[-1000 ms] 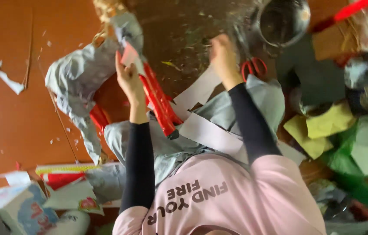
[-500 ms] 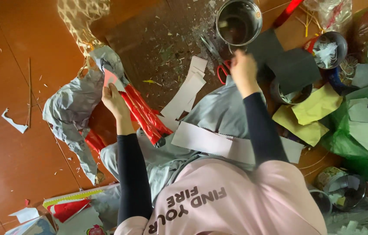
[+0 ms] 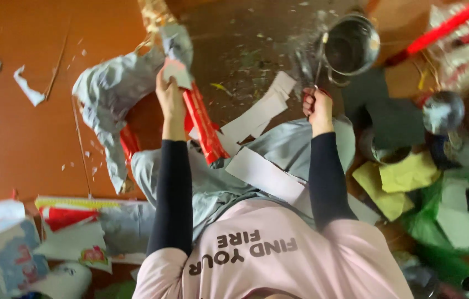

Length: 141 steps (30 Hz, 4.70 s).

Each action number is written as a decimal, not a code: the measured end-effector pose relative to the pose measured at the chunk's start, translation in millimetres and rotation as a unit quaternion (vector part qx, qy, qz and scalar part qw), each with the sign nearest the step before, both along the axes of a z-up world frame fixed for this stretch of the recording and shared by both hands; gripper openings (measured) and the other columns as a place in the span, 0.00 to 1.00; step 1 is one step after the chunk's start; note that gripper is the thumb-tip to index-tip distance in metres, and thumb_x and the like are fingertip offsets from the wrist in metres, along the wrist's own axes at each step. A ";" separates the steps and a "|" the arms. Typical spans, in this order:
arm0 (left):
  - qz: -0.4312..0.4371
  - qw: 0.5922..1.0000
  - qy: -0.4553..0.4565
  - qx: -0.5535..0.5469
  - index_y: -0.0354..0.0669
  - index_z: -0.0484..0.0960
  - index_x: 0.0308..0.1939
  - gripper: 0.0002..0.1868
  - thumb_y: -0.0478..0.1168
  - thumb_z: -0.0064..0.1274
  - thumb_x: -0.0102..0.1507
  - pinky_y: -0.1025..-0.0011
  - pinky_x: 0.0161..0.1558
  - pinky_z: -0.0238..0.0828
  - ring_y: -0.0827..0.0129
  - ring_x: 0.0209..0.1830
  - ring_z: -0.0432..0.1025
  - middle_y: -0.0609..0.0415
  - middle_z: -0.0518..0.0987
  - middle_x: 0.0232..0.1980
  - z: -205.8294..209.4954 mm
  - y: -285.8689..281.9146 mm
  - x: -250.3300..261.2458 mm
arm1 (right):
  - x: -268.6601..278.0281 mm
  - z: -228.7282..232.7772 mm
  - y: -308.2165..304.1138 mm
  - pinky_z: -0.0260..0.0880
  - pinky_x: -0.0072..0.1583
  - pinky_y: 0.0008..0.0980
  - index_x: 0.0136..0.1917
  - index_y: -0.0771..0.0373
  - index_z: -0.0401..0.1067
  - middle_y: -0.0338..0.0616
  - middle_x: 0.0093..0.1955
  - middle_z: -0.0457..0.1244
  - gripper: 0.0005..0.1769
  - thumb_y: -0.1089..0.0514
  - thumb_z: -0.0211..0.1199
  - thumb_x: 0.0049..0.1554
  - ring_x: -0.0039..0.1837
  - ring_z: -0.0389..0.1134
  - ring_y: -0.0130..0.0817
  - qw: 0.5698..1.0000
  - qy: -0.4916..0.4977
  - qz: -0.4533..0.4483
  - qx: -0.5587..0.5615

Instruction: Wrapping a paper-mache giraffe structure with adhesive paper strips.

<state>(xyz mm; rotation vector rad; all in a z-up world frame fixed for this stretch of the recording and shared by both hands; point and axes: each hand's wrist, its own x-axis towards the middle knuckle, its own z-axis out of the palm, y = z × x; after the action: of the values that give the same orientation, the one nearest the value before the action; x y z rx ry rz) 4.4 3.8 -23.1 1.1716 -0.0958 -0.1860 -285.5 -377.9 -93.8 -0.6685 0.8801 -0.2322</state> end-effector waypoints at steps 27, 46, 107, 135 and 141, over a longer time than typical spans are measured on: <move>-0.094 0.957 0.230 -0.148 0.42 0.67 0.71 0.40 0.13 0.37 0.56 0.73 0.49 0.77 0.66 0.57 0.75 0.51 0.75 0.63 14.5 11.8 -3.0 | 135.7 148.7 146.3 0.56 0.31 0.21 0.66 0.59 0.72 0.37 0.35 0.66 0.15 0.57 0.52 0.68 0.30 0.60 0.19 0.877 -0.015 0.287 -0.385; -0.099 0.991 0.084 0.028 0.41 0.62 0.77 0.33 0.41 0.55 0.70 0.77 0.53 0.68 0.79 0.49 0.69 0.56 0.79 0.58 30.0 -9.2 -9.4 | 105.1 9.0 155.9 0.67 0.40 0.24 0.58 0.58 0.72 0.36 0.47 0.69 0.16 0.63 0.65 0.56 0.43 0.71 0.27 0.992 -0.091 0.064 0.055; 0.123 0.845 -0.270 0.444 0.43 0.66 0.74 0.30 0.38 0.55 0.69 0.52 0.79 0.53 0.40 0.80 0.54 0.33 0.60 0.78 74.8 -14.1 -20.4 | 87.0 36.3 274.7 0.72 0.55 0.54 0.75 0.64 0.55 0.61 0.59 0.65 0.47 0.21 0.38 0.65 0.56 0.70 0.55 0.862 -0.230 0.333 0.305; -0.079 0.985 0.150 -0.020 0.32 0.65 0.64 0.22 0.36 0.52 0.69 0.57 0.52 0.83 0.59 0.49 0.80 0.44 0.80 0.53 63.6 80.5 -106.2 | 64.1 117.4 79.1 0.70 0.45 0.32 0.55 0.68 0.73 0.47 0.48 0.70 0.25 0.41 0.61 0.66 0.43 0.70 0.33 0.976 -0.191 0.080 0.060; -0.098 0.954 0.239 -0.156 0.38 0.67 0.66 0.20 0.40 0.46 0.71 0.57 0.55 0.82 0.57 0.52 0.80 0.46 0.80 0.55 42.1 59.1 -141.3 | 5.6 116.4 70.1 0.70 0.47 0.31 0.58 0.60 0.74 0.42 0.50 0.71 0.13 0.51 0.65 0.66 0.46 0.71 0.29 0.995 -0.070 0.058 0.030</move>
<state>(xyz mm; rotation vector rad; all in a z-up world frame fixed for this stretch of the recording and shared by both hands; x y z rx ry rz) -137.0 62.9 19.0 0.7758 0.1812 -0.6032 -279.9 -307.8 22.5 -0.6375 0.7087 -0.1462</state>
